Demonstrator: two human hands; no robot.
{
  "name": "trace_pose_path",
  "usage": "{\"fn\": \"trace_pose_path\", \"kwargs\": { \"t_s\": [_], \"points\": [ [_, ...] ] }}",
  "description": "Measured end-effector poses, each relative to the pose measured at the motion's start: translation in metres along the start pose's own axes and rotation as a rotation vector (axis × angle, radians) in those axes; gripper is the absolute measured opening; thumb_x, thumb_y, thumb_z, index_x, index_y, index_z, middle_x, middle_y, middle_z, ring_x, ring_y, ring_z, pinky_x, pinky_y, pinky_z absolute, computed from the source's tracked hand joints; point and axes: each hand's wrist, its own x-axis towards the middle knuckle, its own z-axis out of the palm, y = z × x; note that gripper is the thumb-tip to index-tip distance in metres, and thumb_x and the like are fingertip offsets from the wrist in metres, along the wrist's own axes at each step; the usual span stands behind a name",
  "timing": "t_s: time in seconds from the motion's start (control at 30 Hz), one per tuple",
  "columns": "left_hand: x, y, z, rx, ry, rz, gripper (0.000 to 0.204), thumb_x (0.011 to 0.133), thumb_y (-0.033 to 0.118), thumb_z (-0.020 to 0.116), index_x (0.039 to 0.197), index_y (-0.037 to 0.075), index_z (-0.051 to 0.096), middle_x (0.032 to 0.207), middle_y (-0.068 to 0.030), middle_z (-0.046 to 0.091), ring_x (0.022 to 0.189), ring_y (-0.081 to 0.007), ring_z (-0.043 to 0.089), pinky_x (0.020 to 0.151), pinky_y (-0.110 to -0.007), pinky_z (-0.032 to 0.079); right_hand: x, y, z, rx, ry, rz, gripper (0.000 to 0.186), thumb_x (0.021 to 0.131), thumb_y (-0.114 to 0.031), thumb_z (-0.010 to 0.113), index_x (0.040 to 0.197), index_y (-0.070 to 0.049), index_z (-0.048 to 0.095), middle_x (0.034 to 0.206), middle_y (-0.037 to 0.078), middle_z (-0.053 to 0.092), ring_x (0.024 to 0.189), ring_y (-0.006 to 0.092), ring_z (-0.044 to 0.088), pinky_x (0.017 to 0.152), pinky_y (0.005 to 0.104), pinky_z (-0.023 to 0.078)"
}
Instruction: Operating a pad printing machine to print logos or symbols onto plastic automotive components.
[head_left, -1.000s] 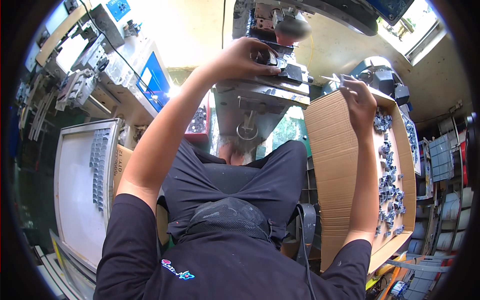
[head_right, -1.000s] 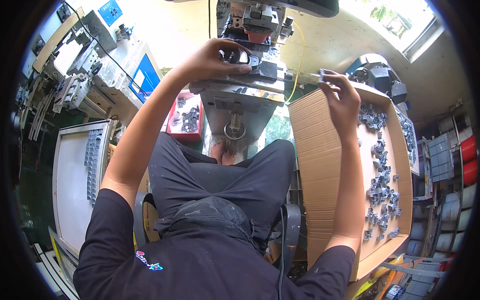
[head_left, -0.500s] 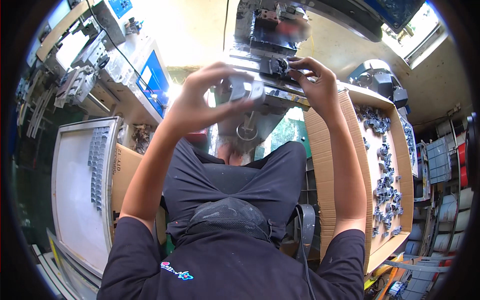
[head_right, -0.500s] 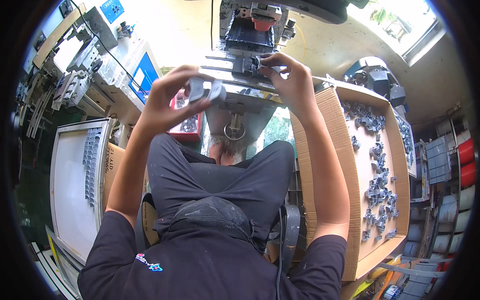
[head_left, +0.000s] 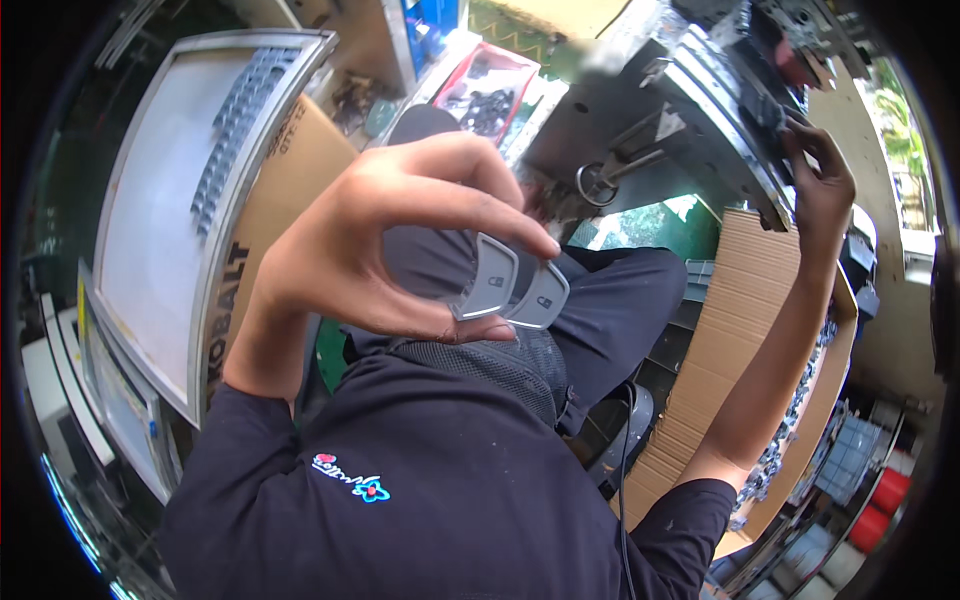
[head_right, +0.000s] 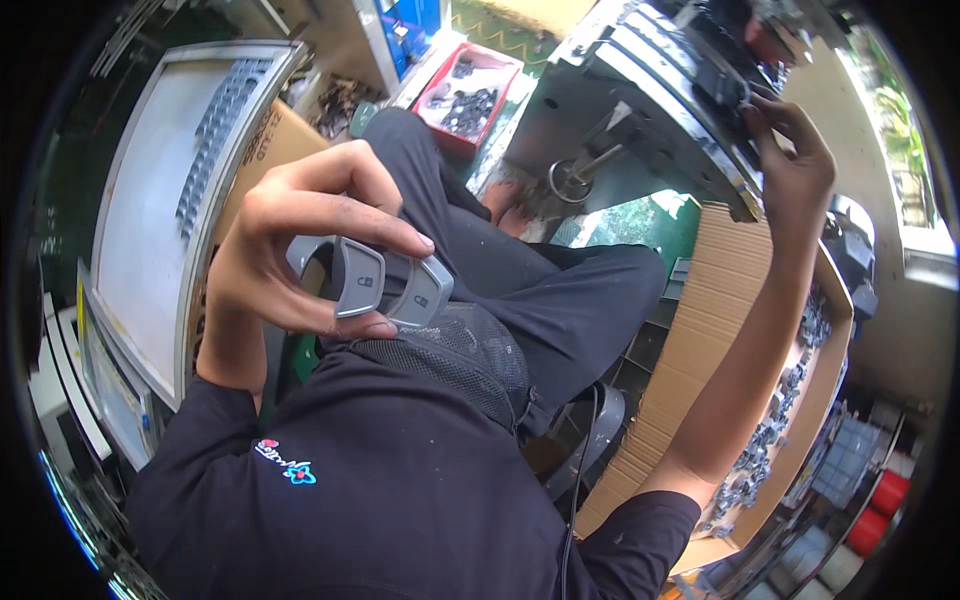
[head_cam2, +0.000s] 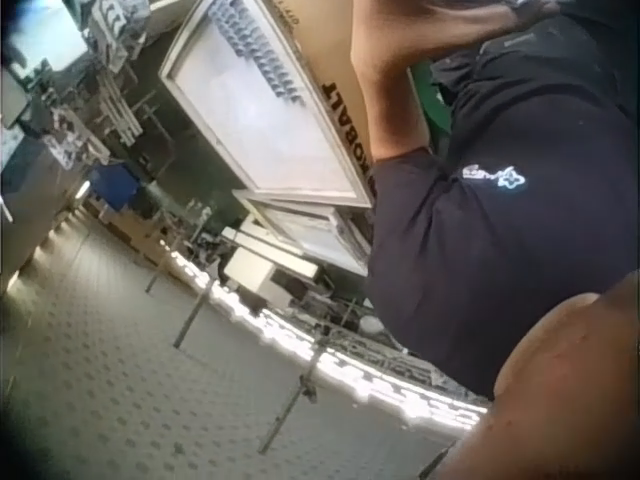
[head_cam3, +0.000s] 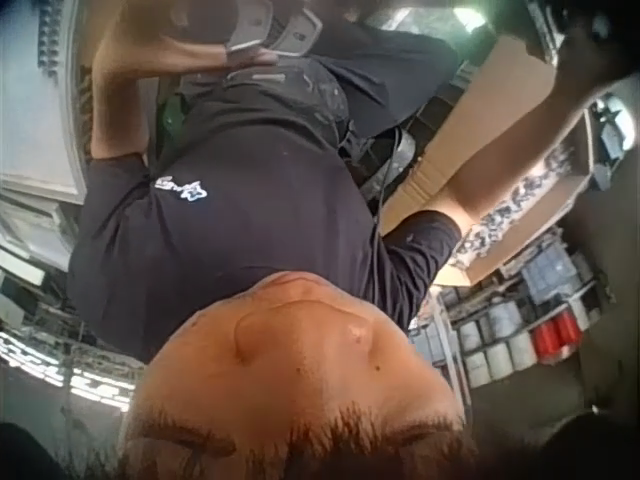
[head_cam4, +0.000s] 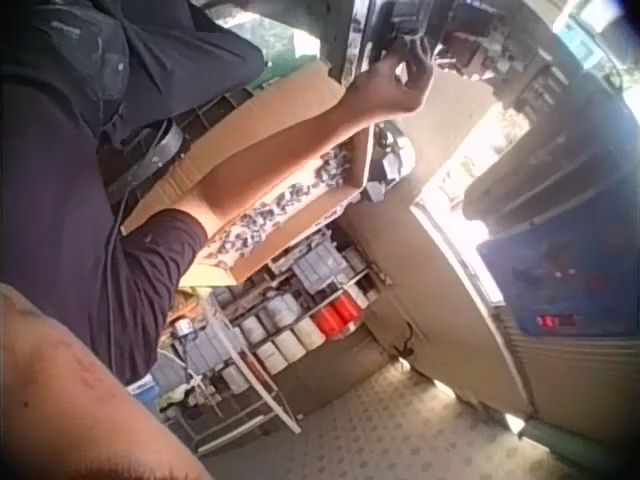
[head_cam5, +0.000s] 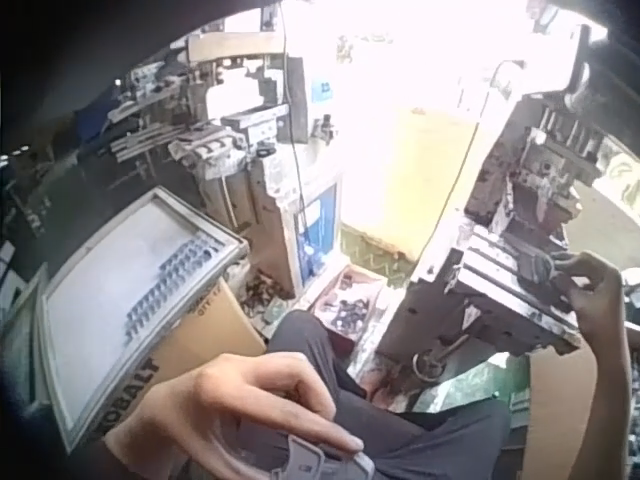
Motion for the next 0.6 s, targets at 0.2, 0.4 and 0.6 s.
{"fn": "trace_pose_path", "kwargs": {
  "t_s": [0.2, 0.4, 0.6],
  "points": [
    [-0.019, 0.007, -0.007, -0.019, 0.022, 0.015, 0.049, 0.049, 0.009, 0.088, 0.096, 0.004, 0.075, 0.083, -0.0055, 0.056, 0.072, -0.0151, 0.057, 0.06, -0.025, 0.045, -0.007, -0.014, 0.007, -0.141, -0.019, 0.123, 0.027, 0.092, -0.027, 0.065, 0.103, -0.002, 0.069, 0.093, 0.007, 0.069, 0.086, 0.0098, 0.06, 0.08, 0.0264, 0.047],
    [-0.024, 0.014, -0.009, -0.028, 0.012, 0.036, 0.049, 0.049, 0.008, 0.087, 0.096, 0.004, 0.075, 0.084, -0.0077, 0.058, 0.071, -0.016, 0.057, 0.059, -0.026, 0.045, -0.026, -0.025, 0.018, -0.069, 0.01, 0.16, 0.032, 0.097, -0.026, 0.058, 0.115, 0.001, 0.063, 0.108, 0.01, 0.066, 0.102, 0.0153, 0.059, 0.095, 0.0288, 0.042],
    [-0.024, 0.017, -0.012, -0.086, 0.012, 0.089, 0.046, 0.051, 0.01, 0.088, 0.095, 0.002, 0.075, 0.083, -0.0079, 0.058, 0.069, -0.0155, 0.057, 0.058, -0.025, 0.045, -0.055, -0.028, 0.038, -0.169, 0.091, -0.001, 0.035, 0.1, -0.019, 0.049, 0.131, -0.002, 0.054, 0.128, 0.016, 0.058, 0.119, 0.0255, 0.054, 0.101, 0.0345, 0.039]
  ]
}}
